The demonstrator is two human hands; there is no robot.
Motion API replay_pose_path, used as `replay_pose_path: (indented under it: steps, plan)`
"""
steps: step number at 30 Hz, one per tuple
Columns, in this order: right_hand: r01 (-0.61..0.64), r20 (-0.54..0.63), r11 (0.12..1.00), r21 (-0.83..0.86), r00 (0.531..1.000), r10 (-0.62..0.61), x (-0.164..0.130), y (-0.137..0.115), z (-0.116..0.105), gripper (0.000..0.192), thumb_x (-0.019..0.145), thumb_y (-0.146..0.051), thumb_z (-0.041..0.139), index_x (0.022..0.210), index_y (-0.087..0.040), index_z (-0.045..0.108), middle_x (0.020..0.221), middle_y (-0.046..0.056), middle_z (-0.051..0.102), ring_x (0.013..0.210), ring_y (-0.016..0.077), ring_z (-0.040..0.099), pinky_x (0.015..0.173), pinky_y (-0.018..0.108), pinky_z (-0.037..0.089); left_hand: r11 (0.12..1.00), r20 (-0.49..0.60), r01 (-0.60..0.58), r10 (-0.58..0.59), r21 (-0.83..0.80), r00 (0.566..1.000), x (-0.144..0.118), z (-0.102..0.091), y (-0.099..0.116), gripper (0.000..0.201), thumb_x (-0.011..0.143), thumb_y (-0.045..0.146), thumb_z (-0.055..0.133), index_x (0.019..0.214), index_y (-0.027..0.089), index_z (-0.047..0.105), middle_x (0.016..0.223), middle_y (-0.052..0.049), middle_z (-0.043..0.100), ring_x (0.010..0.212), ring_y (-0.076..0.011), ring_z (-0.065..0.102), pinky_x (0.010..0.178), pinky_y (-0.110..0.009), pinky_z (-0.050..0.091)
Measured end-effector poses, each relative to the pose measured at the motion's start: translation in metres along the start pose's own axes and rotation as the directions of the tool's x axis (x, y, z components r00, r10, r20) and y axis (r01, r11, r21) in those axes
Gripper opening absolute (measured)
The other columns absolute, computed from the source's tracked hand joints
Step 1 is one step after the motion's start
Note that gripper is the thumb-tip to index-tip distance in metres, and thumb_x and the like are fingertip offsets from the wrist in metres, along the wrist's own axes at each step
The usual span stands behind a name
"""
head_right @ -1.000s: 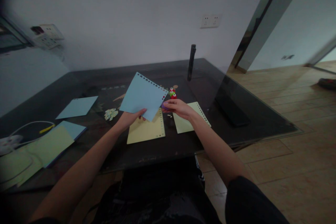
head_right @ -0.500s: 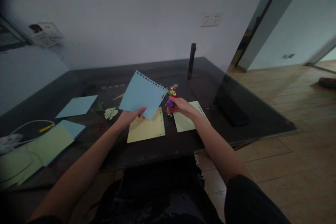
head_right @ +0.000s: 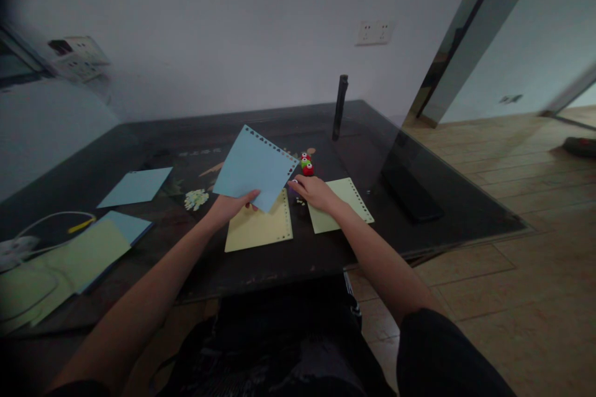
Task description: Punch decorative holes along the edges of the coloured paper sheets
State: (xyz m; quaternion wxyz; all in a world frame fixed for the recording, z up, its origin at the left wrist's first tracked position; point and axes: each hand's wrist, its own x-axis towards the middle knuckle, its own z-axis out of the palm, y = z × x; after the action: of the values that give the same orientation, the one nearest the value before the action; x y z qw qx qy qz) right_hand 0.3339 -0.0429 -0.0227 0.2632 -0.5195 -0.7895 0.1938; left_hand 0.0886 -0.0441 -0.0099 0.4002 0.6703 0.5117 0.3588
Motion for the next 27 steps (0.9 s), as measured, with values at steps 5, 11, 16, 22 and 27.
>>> replay_pose_path:
  steps: [5,11,16,22,27]
  plan:
    - [-0.025,-0.012,0.999,-0.022,1.000,0.025,0.002,0.002,-0.002,0.035,0.093,-0.046,0.038,0.072,-0.022,0.054,0.068,0.003,0.059,0.066,0.0177,0.054,0.062,0.028,0.032,1.000,0.008,0.018,-0.018,-0.004,1.000,-0.001,0.000,0.003,0.018,0.075,0.029,0.062,0.063,0.017,0.057,0.051,-0.003,0.058,0.058,-0.0169,0.056,0.061,-0.028,0.045]
    - [-0.054,-0.075,0.981,0.186,0.995,0.069,0.002,-0.001,-0.008,0.040,0.091,-0.045,0.039,0.064,-0.019,0.052,0.057,0.000,0.052,0.055,0.0132,0.050,0.058,0.027,0.034,1.000,-0.019,0.022,-0.021,0.011,1.000,-0.001,-0.001,0.004,0.016,0.073,0.029,0.063,0.065,0.016,0.057,0.053,-0.003,0.058,0.055,-0.0156,0.054,0.059,-0.028,0.046]
    - [-0.123,-0.052,0.874,0.469,0.985,0.167,0.003,0.003,-0.007,0.032,0.084,-0.045,0.051,0.095,-0.018,0.064,0.067,0.000,0.059,0.051,0.0107,0.050,0.052,0.025,0.039,1.000,-0.056,0.016,-0.016,-0.013,0.998,0.001,-0.002,0.000,0.015,0.073,0.029,0.063,0.075,0.015,0.057,0.063,-0.003,0.063,0.057,-0.0149,0.057,0.062,-0.029,0.048]
    - [-0.092,-0.163,0.642,0.761,0.931,0.326,0.004,0.012,-0.012,0.037,0.072,-0.042,0.066,0.103,-0.021,0.063,0.085,0.003,0.064,0.062,0.0109,0.056,0.063,0.028,0.050,0.999,-0.082,0.014,-0.017,-0.032,0.996,0.007,-0.002,-0.012,0.021,0.072,0.034,0.064,0.077,0.014,0.057,0.066,-0.004,0.064,0.055,-0.0147,0.058,0.062,-0.029,0.049]
    - [-0.087,-0.303,0.744,0.662,0.877,0.373,0.006,0.026,-0.024,0.045,0.064,-0.039,0.070,0.104,-0.020,0.060,0.072,0.001,0.062,0.059,0.0131,0.056,0.060,0.029,0.049,0.999,-0.083,0.007,-0.011,-0.041,0.996,0.008,-0.001,-0.015,0.023,0.071,0.036,0.064,0.074,0.015,0.056,0.062,-0.002,0.062,0.052,-0.0140,0.057,0.058,-0.028,0.047]
